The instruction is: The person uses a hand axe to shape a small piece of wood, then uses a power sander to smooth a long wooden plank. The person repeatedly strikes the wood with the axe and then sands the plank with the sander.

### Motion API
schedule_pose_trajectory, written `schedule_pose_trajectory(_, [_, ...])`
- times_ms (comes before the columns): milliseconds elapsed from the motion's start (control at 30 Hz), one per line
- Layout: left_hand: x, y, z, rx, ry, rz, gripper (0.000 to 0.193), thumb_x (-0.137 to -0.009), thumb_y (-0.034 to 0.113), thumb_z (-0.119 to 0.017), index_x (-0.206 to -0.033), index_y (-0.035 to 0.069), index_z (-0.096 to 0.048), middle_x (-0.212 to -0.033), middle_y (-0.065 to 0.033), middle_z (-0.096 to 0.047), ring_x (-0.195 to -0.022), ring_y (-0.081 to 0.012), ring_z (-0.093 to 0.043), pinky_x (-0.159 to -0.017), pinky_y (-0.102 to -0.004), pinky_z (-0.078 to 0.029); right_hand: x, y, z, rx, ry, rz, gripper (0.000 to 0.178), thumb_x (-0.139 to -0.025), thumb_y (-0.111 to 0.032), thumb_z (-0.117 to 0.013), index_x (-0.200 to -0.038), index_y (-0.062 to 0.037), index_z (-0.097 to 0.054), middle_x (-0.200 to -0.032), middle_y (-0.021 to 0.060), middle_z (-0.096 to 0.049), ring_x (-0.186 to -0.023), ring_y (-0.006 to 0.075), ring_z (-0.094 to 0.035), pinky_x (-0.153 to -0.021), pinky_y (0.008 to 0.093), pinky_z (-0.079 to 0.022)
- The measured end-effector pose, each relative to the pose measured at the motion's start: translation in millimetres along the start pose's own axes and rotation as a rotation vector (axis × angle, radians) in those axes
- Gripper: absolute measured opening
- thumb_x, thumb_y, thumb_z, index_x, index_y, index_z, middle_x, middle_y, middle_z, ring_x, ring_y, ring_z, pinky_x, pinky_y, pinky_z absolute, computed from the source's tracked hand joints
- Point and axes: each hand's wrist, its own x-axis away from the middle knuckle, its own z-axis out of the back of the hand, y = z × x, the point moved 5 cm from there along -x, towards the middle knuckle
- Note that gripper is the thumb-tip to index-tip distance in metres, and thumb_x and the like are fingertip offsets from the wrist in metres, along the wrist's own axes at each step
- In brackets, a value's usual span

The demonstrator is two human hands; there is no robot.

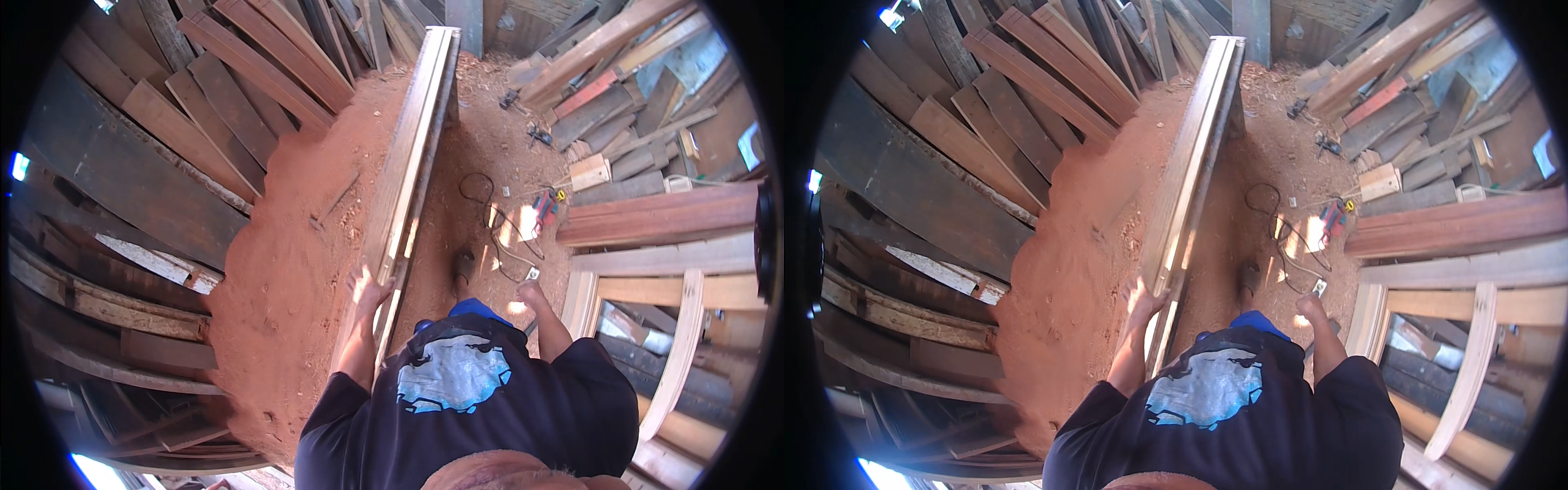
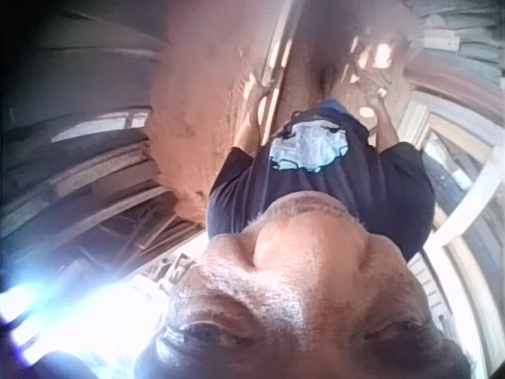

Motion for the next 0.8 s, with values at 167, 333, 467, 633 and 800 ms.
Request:
schedule_pose_trajectory(167, [-81.2, 49.1, -11.2, -0.156, -0.084, 0.081, 0.134, -0.069, 0.056, -0.087, -0.166, 0.020, -0.002, -0.163, -0.0331, -0.014, -0.149, -0.0543, -0.018, -0.121, -0.0651, -0.012, -100.8, 26.9, 102.2, -1.279, 0.031, -0.669, 0.014, -0.087, -0.011, -0.063, -0.084, 0.0002, -0.071, -0.069, 0.0095, -0.067, -0.060, 0.0213, -0.064, -0.054, 0.0360, -0.050])
schedule_pose_trajectory(333, [-122.2, 87.1, 0.6, -0.187, -0.236, 0.100, 0.140, -0.065, 0.051, -0.090, -0.166, 0.025, 0.004, -0.158, -0.0298, -0.024, -0.146, -0.0501, -0.029, -0.118, -0.0610, -0.027, -156.1, 66.9, 169.1, -0.747, 0.018, -0.480, 0.023, -0.085, -0.020, -0.063, -0.078, 0.0007, -0.071, -0.066, 0.0124, -0.066, -0.063, 0.0203, -0.064, -0.061, 0.0401, -0.050])
schedule_pose_trajectory(467, [-123.3, 74.0, 3.7, -0.210, -0.226, 0.106, 0.134, -0.068, 0.050, -0.086, -0.166, 0.029, 0.003, -0.146, -0.0282, -0.042, -0.137, -0.0466, -0.044, -0.112, -0.0539, -0.039, -199.5, 48.4, 215.3, -0.810, -0.039, -0.504, 0.024, -0.084, -0.022, -0.063, -0.077, 0.0003, -0.071, -0.070, 0.0148, -0.067, -0.069, 0.0227, -0.066, -0.065, 0.0419, -0.050])
schedule_pose_trajectory(633, [-121.0, 60.9, 0.8, -0.091, -0.080, 0.004, 0.132, -0.065, 0.046, -0.087, -0.167, 0.031, -0.004, -0.151, -0.0285, -0.035, -0.136, -0.0475, -0.041, -0.111, -0.0560, -0.035, -219.8, 26.8, 193.4, -0.776, 0.022, -0.424, 0.030, -0.084, -0.027, -0.057, -0.077, -0.0026, -0.073, -0.076, 0.0208, -0.071, -0.072, 0.0332, -0.071, -0.066, 0.0453, -0.053])
schedule_pose_trajectory(800, [-86.1, 18.6, -7.6, -0.063, -0.159, 0.025, 0.132, -0.066, 0.045, -0.087, -0.166, 0.029, -0.003, -0.151, -0.0306, -0.034, -0.138, -0.0495, -0.038, -0.114, -0.0579, -0.032, -224.1, -28.6, 201.1, -0.442, -0.029, 0.077, 0.017, -0.083, -0.017, -0.064, -0.077, -0.0009, -0.069, -0.073, 0.0116, -0.069, -0.065, 0.0190, -0.066, -0.060, 0.0383, -0.052])
